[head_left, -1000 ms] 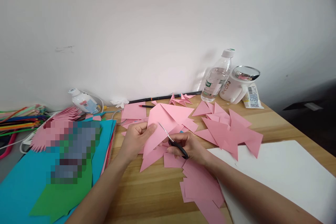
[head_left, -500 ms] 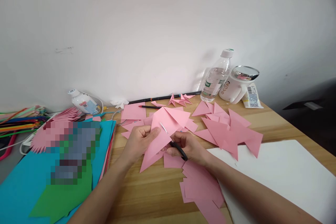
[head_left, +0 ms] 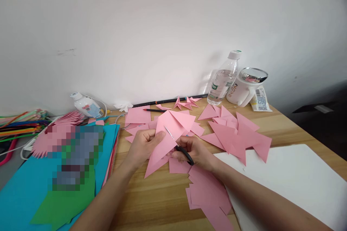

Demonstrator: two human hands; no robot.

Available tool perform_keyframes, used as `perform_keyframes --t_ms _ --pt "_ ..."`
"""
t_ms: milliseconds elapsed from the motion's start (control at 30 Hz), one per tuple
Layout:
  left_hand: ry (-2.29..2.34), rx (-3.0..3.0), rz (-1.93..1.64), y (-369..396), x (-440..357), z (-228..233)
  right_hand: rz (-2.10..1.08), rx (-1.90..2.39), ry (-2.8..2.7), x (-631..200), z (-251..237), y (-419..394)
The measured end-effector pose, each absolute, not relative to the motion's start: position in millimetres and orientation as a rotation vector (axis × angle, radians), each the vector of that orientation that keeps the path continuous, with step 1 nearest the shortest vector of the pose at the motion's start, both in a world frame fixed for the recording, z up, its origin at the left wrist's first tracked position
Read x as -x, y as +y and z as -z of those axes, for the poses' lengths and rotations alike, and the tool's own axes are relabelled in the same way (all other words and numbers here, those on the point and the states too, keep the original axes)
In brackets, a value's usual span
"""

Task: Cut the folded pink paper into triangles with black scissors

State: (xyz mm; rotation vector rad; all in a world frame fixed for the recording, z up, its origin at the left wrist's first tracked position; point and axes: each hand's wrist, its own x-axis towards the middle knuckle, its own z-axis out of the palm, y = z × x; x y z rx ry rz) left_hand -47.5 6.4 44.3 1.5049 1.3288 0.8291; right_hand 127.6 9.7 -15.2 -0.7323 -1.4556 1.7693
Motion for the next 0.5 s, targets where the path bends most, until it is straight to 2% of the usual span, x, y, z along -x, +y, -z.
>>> perform_keyframes --t_ms 500 --pt "1.397 -1.576 -0.929 9.9 51.8 -42.6 -1.814 0.756 -1.413 -127.7 16.4 8.8"
